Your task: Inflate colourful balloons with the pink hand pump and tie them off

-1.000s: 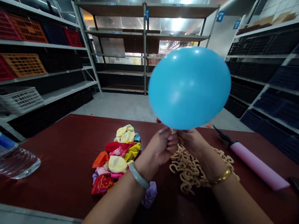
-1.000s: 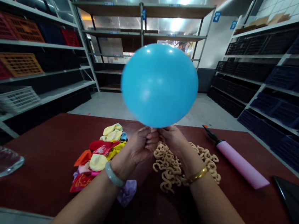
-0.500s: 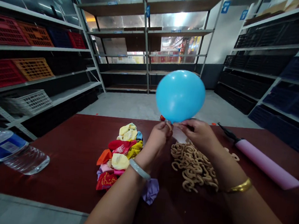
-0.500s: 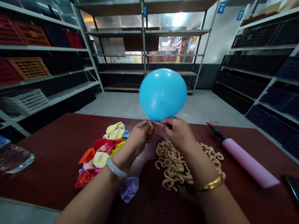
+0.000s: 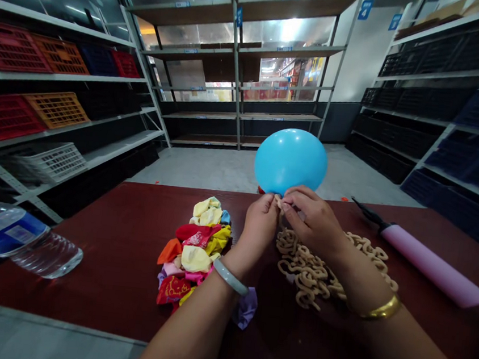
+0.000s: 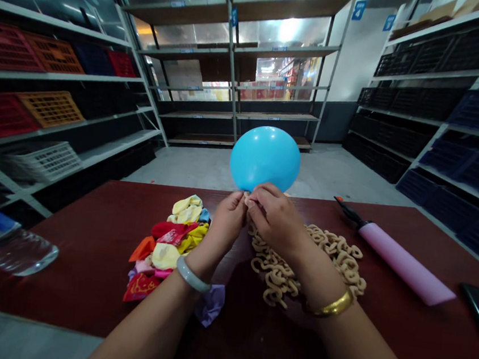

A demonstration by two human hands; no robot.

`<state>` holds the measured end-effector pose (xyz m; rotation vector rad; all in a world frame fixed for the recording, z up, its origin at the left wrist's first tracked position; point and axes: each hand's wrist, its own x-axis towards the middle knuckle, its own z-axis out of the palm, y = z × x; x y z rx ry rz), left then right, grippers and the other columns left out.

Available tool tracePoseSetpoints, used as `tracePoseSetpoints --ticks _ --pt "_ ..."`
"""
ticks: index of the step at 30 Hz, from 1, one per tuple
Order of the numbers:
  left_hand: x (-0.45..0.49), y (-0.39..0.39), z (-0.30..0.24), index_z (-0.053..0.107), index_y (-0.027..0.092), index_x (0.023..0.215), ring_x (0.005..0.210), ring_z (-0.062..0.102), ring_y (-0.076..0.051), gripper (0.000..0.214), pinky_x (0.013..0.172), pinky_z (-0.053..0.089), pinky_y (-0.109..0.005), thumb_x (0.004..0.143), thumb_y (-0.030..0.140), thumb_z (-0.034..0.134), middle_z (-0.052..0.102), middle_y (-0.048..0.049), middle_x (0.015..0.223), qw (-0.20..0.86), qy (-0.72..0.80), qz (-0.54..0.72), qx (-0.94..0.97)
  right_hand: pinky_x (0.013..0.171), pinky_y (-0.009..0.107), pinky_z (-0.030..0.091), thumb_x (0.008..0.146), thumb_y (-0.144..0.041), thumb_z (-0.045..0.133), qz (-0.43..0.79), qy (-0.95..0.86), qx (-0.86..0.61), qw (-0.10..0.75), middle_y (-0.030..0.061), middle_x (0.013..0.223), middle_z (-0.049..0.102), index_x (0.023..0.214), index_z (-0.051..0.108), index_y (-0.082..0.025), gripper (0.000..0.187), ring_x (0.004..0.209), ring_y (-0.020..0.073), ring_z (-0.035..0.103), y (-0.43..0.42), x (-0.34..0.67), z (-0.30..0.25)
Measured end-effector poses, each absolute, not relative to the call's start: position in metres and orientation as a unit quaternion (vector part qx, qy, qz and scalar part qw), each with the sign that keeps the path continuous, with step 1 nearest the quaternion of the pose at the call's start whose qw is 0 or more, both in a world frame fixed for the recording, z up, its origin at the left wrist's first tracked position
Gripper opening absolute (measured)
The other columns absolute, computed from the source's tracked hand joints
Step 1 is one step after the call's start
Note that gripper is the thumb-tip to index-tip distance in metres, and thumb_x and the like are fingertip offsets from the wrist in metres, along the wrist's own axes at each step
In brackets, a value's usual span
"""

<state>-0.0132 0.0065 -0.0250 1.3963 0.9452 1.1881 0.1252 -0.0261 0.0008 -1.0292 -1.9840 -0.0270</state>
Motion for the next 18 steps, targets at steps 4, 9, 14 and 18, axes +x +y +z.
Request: tracePoseSetpoints --ticks 4,9,14,18 --pt "-0.0140 0.0050 -0.0236 0.059 0.018 0.071 0.068 0.047 -0.013 0.025 0.065 0.034 -0.023 0.092 0.029 0.051 0.057 0.0011 0.069 0.384 0.395 0.510 0.661 0.081 0.036 0.049 0.092 -0.025 0.054 0.004 -0.791 -0.406 0.458 0.0080 0.094 0.066 0.089 0.060 -0.022 0.007 0.089 0.0204 0.061 -0.0280 0.1271 0.0037" --pt "-0.0148 0.0029 -0.0212 0.058 0.019 0.071 0.066 0.048 -0.013 0.024 0.062 0.032 -0.023 0.093 0.026 0.050 0.055 0.0013 0.066 0.360 0.409 0.500 0.673 0.078 0.034 0.049 0.090 -0.020 0.053 0.007 -0.781 -0.408 0.474 0.0059 0.090 0.068 0.092 0.061 -0.021 0.007 0.083 0.0184 0.063 -0.0285 0.1301 0.0044" --pt "-0.0148 0.0003 -0.0204 0.057 0.018 0.072 0.066 0.047 -0.013 0.025 0.062 0.031 -0.023 0.094 0.028 0.049 0.055 0.0011 0.067 0.345 0.409 0.492 0.687 0.077 0.032 0.051 0.089 -0.024 0.059 0.038 -0.765 -0.408 0.497 0.0050 0.092 0.068 0.098 0.062 -0.021 0.010 0.085 0.0174 0.065 -0.0261 0.1325 0.0016" --pt "-0.0142 -0.0019 -0.0201 0.054 0.019 0.070 0.066 0.047 -0.013 0.027 0.062 0.030 -0.024 0.095 0.029 0.049 0.054 0.0010 0.067 0.330 0.404 0.491 0.698 0.083 0.034 0.050 0.089 -0.024 0.060 0.038 -0.772 -0.413 0.481 0.0047 0.092 0.071 0.089 0.067 -0.023 0.007 0.091 0.0189 0.065 -0.0262 0.1333 0.0034"
